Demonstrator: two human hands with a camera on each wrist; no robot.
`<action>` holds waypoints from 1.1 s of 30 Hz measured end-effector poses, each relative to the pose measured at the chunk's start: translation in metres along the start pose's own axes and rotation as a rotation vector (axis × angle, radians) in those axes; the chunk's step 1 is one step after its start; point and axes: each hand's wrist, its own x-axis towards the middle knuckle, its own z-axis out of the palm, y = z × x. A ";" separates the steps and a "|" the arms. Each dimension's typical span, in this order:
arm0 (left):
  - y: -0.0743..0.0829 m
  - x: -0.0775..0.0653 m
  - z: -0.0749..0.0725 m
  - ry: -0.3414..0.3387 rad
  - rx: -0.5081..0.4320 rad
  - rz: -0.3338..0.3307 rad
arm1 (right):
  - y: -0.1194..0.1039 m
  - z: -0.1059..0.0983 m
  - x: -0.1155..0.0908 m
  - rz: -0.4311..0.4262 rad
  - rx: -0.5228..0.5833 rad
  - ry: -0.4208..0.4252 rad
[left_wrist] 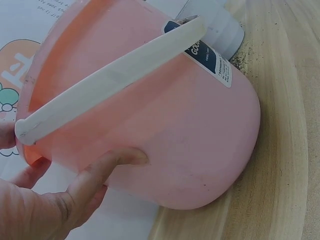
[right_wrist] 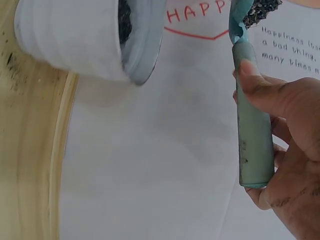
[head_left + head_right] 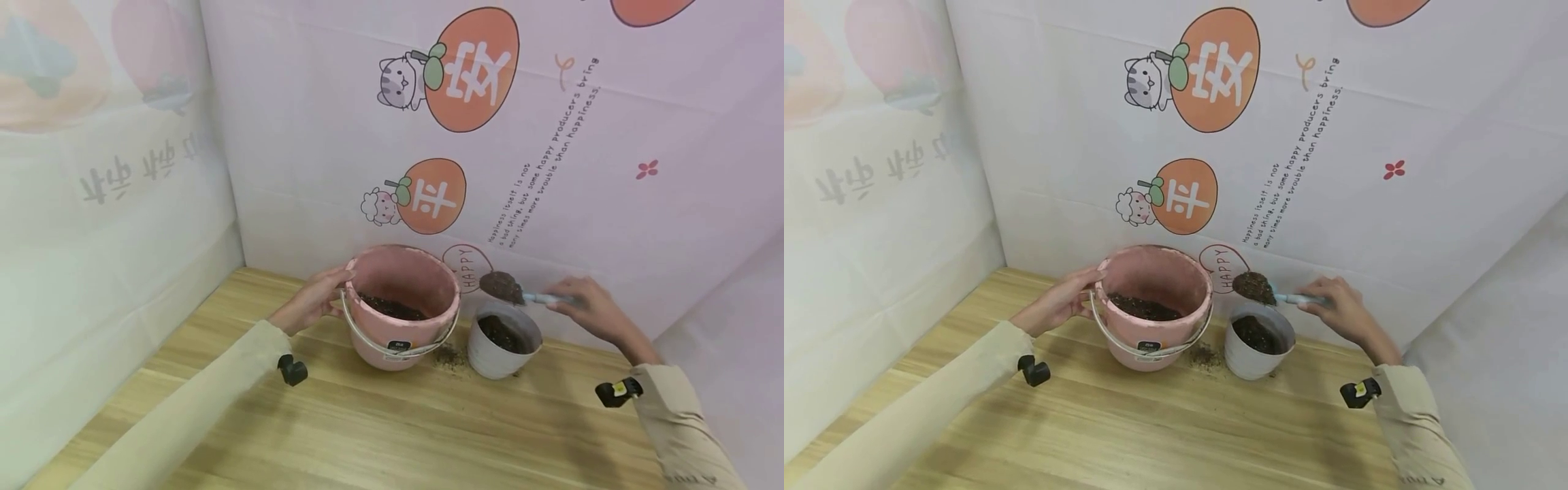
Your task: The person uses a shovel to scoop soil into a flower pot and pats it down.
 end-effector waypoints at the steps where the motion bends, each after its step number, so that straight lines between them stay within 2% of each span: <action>1: 0.000 0.000 0.000 0.000 0.003 0.000 | 0.002 0.000 -0.002 0.005 -0.003 -0.002; 8: 0.000 0.000 -0.001 0.002 0.011 0.014 | 0.012 0.010 -0.017 0.008 0.018 0.026; 12: -0.001 0.001 -0.001 -0.004 0.013 0.012 | 0.015 0.015 -0.028 0.011 -0.012 0.043; 20: 0.000 -0.001 -0.001 -0.008 0.023 0.021 | 0.014 0.017 -0.040 0.115 -0.107 0.051; 28: 0.000 0.000 -0.001 -0.009 0.024 0.014 | 0.015 0.018 -0.047 0.088 -0.180 0.109; 33: 0.000 0.000 -0.001 -0.004 0.021 0.006 | 0.014 0.020 -0.049 0.010 -0.252 0.160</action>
